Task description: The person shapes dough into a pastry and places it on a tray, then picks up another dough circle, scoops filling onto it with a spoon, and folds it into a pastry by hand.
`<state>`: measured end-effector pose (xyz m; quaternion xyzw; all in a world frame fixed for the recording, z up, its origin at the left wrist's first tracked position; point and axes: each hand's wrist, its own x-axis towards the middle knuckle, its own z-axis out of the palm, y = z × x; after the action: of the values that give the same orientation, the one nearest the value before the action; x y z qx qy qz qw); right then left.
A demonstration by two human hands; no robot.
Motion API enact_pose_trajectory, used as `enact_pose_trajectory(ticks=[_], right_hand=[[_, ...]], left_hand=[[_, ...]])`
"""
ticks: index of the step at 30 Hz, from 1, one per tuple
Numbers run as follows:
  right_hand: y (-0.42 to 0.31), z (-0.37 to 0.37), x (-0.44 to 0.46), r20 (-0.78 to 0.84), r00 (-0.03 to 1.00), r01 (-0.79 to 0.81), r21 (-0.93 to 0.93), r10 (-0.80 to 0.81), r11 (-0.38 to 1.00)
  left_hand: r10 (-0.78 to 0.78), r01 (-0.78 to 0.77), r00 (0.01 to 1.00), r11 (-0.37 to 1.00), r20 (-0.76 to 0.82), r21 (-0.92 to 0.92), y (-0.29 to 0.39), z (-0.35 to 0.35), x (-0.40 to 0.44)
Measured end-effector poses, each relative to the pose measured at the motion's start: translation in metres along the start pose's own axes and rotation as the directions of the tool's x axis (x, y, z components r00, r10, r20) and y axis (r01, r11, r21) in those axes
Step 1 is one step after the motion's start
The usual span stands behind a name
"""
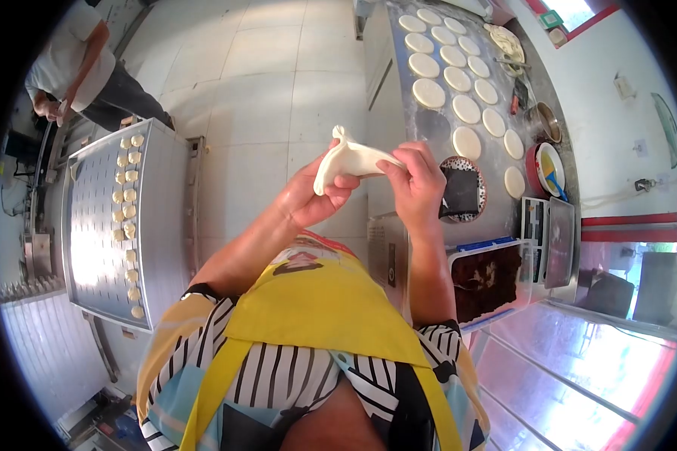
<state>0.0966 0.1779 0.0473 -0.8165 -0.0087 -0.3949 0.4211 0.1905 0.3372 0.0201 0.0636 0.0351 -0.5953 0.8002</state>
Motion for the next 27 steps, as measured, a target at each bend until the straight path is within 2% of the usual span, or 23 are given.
enact_pose_trajectory(ticks=[4, 6, 7, 10, 12, 13, 15, 16, 18, 19, 21, 22, 23, 24, 26, 27], right_hand=[[0.005, -0.009, -0.001, 0.04, 0.997, -0.063, 0.041, 0.062, 0.997], [-0.001, -0.013, 0.0, 0.05, 0.975, -0.219, 0.296, 0.214, 0.93], [-0.002, -0.015, 0.0, 0.07, 0.955, -0.29, 0.415, 0.287, 0.862], [0.014, -0.015, -0.001, 0.083, 0.925, -0.379, 0.281, 0.371, 0.882], [0.014, -0.013, 0.001, -0.047, 0.951, -0.293, 0.184, 0.306, 0.938], [0.011, -0.011, 0.001, -0.107, 0.957, -0.255, 0.133, 0.269, 0.958], [-0.017, -0.002, 0.001, 0.033, 0.979, -0.203, 0.009, 0.202, 0.979], [-0.032, 0.005, 0.005, 0.103, 0.98, -0.168, -0.051, 0.173, 0.984], [-0.034, 0.009, 0.008, 0.002, 0.991, -0.135, -0.03, 0.135, 0.99], [-0.024, 0.003, 0.006, -0.021, 0.994, -0.108, -0.027, 0.108, 0.994], [-0.012, 0.001, 0.003, -0.053, 0.998, -0.042, -0.023, 0.04, 0.999], [-0.007, 0.002, 0.002, -0.008, 1.0, 0.004, -0.073, -0.004, 0.997], [-0.001, 0.001, 0.002, 0.041, 0.998, 0.051, -0.123, -0.047, 0.991], [0.001, 0.001, 0.001, 0.094, 0.992, 0.103, -0.17, -0.088, 0.98], [0.0, 0.002, 0.002, 0.095, 0.988, 0.136, -0.203, -0.119, 0.97], [-0.001, 0.003, 0.001, 0.091, 0.987, 0.147, -0.22, -0.13, 0.964]], left_hand=[[0.01, -0.009, 0.999, 1.0, 0.035, -0.025, -0.001, 0.001, 0.001], [-0.039, 0.041, 0.999, 0.996, 0.023, -0.081, 0.0, 0.003, 0.003], [-0.024, 0.025, 1.0, 0.999, 0.015, -0.047, 0.001, 0.003, 0.005], [0.037, -0.036, 0.999, 0.996, -0.01, 0.083, 0.0, -0.005, 0.009], [0.11, -0.105, 0.994, 0.971, -0.009, 0.216, 0.0, -0.008, 0.014], [0.209, -0.208, 0.978, 0.941, 0.023, 0.269, -0.004, -0.004, 0.018], [0.39, -0.398, 0.916, 0.842, 0.099, 0.364, -0.019, 0.009, 0.026], [0.337, -0.376, 0.926, 0.839, 0.168, 0.393, -0.021, 0.012, 0.024], [0.211, -0.333, 0.93, 0.829, 0.3, 0.45, -0.021, 0.014, 0.021], [0.151, -0.26, 0.916, 0.929, 0.371, 0.265, -0.014, 0.009, 0.017], [0.002, -0.057, 0.968, 0.975, 0.25, 0.214, 0.007, 0.009, 0.015], [-0.079, 0.045, 0.978, 0.983, 0.19, 0.178, 0.012, 0.009, 0.015], [-0.013, -0.017, 0.995, 0.951, 0.095, 0.309, 0.01, 0.007, 0.016], [-0.008, -0.013, 0.998, 0.928, 0.055, 0.372, 0.007, 0.005, 0.015], [0.015, -0.003, 1.0, 0.866, -0.019, 0.5, 0.006, 0.006, 0.015], [0.034, -0.007, 0.998, 0.863, -0.045, 0.506, 0.004, 0.011, 0.013]])
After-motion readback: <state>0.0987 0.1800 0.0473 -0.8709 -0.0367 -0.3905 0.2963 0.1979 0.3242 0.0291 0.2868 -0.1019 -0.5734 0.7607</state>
